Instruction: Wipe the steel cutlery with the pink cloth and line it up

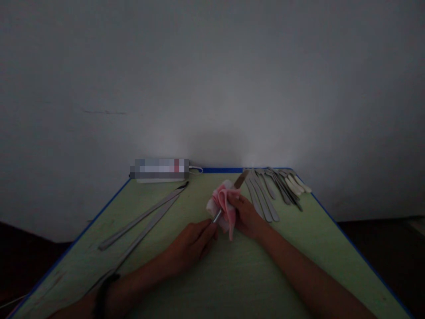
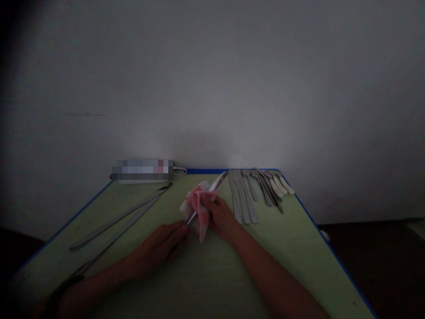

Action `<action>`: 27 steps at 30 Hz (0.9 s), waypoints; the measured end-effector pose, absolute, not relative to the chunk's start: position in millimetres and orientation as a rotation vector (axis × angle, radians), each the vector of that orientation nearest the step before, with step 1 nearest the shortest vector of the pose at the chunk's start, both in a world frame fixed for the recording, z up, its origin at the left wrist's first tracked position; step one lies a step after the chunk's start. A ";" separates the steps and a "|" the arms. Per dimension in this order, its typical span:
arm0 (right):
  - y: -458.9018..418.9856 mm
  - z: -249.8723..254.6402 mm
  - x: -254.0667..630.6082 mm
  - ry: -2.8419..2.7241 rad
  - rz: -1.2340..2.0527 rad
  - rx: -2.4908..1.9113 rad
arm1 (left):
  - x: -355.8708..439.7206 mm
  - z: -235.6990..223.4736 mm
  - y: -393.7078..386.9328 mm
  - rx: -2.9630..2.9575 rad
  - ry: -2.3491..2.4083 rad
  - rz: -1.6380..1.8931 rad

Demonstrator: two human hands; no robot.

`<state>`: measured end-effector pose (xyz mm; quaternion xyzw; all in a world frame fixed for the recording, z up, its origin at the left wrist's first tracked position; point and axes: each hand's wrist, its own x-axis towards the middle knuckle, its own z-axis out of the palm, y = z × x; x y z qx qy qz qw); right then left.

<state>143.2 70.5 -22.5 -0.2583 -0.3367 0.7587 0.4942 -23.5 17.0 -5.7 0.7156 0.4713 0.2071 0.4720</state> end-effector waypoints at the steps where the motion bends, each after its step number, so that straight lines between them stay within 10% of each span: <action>1: 70.4 -23.5 143.1 -0.815 1.834 -0.646 | -23.5 -4.6 16.9 1.790 1.156 0.488; 27: 71.8 -23.6 143.5 -0.789 1.877 -0.613 | -23.7 -3.1 17.0 1.791 1.162 0.454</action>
